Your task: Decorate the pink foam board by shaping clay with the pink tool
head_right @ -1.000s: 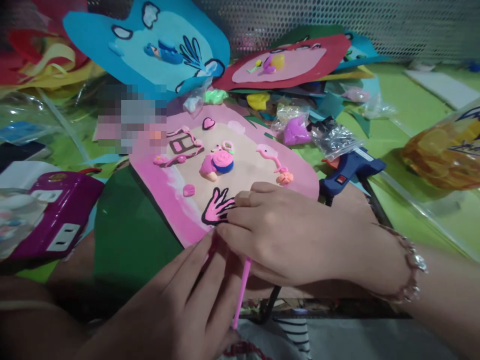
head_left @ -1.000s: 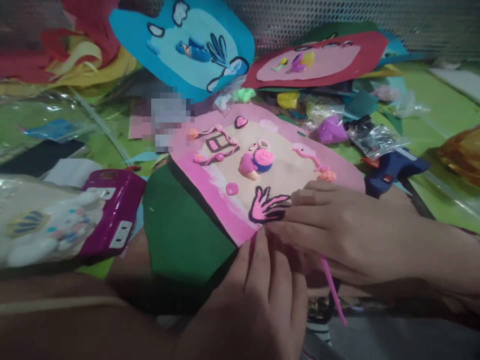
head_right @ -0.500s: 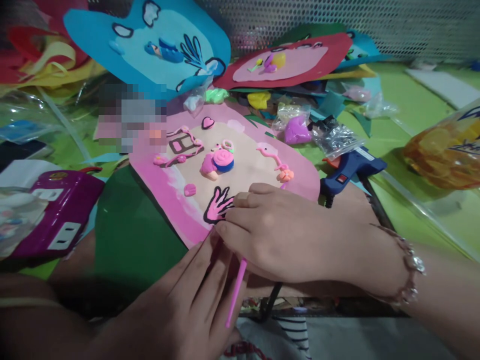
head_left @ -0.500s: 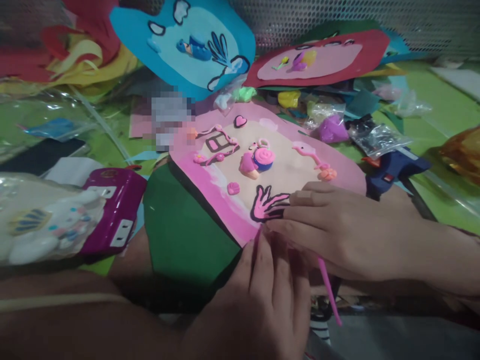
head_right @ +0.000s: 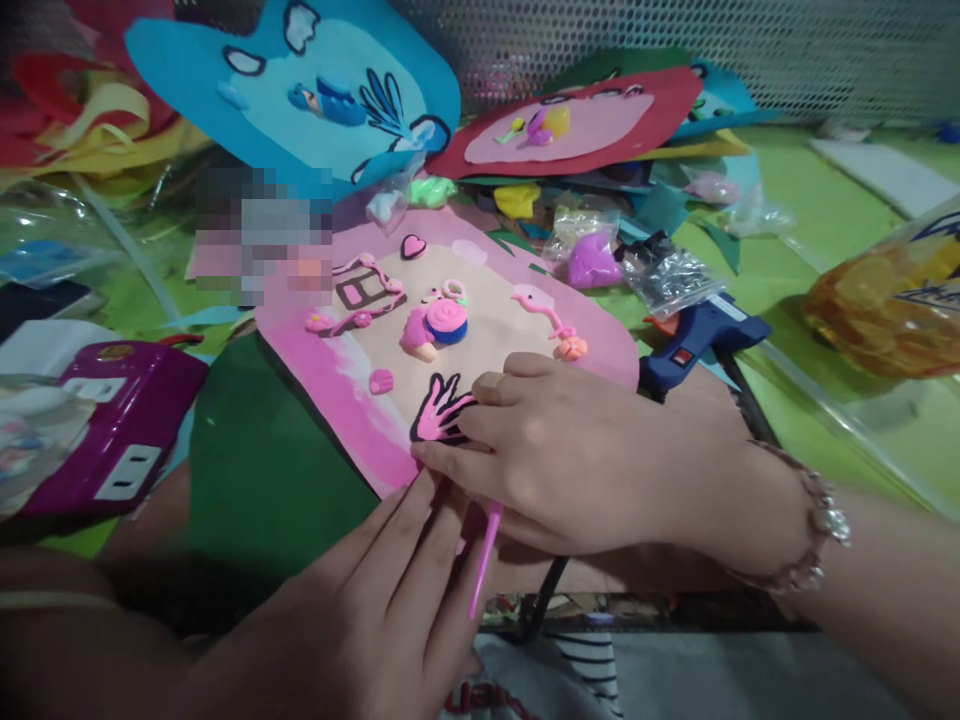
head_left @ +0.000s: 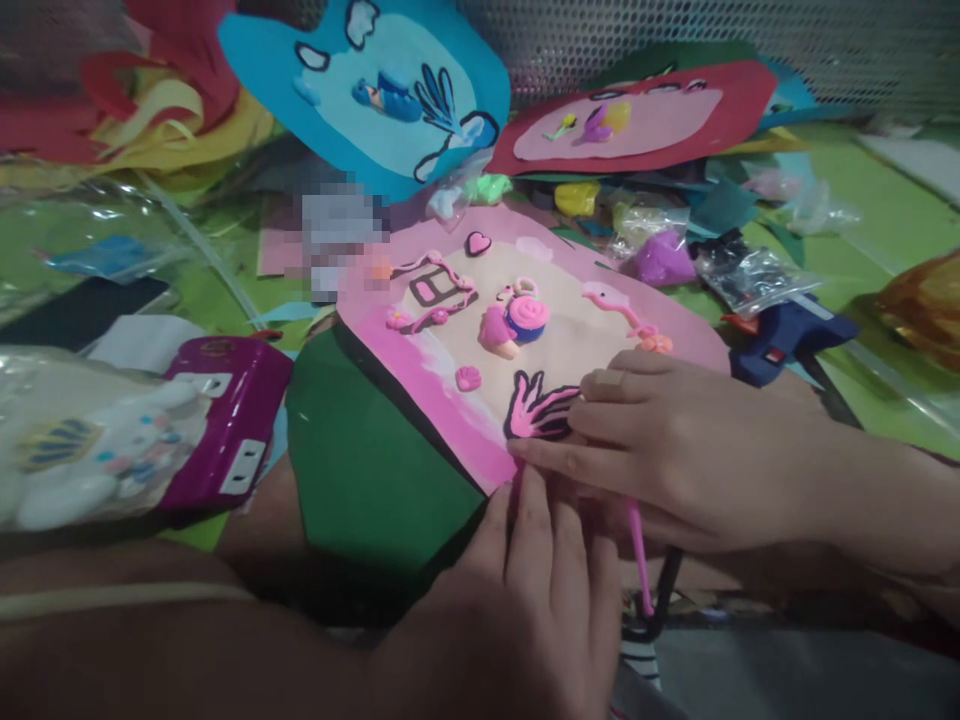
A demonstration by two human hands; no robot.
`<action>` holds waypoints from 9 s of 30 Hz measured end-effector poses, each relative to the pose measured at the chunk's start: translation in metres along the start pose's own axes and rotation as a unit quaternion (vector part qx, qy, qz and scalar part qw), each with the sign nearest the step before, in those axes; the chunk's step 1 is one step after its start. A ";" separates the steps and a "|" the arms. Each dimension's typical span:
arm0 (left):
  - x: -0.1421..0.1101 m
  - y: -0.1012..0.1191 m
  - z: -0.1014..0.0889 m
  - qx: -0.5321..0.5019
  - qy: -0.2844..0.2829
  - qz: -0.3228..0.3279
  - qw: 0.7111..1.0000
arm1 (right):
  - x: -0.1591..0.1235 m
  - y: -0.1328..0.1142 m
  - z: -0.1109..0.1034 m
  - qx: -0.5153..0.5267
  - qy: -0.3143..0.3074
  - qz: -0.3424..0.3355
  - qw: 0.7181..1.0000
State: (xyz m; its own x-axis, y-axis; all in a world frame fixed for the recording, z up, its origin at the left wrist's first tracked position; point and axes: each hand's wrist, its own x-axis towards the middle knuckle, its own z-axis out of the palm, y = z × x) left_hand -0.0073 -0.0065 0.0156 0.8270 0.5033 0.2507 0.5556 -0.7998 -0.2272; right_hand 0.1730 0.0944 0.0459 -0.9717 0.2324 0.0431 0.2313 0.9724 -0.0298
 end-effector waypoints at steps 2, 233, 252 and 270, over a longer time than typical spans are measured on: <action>0.001 -0.001 -0.002 0.000 -0.010 0.003 1.000 | 0.000 0.001 -0.001 0.023 -0.008 0.003 1.000; 0.015 -0.019 -0.004 -0.010 -0.092 -0.060 0.994 | -0.005 0.008 -0.010 0.293 0.121 0.159 0.935; 0.016 -0.018 -0.005 -0.012 -0.109 -0.059 0.992 | -0.005 0.010 -0.009 0.303 0.144 0.156 0.929; 0.018 -0.020 -0.008 -0.011 -0.120 -0.062 0.991 | -0.005 0.005 -0.012 0.292 0.110 0.194 0.930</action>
State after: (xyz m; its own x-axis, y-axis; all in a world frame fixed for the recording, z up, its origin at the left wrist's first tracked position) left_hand -0.0041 0.0155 0.0319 0.7508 0.6591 0.0432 0.6541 -0.7329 -0.1871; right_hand 0.1797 0.0983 0.0572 -0.7724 0.6240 0.1183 0.4332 0.6538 -0.6204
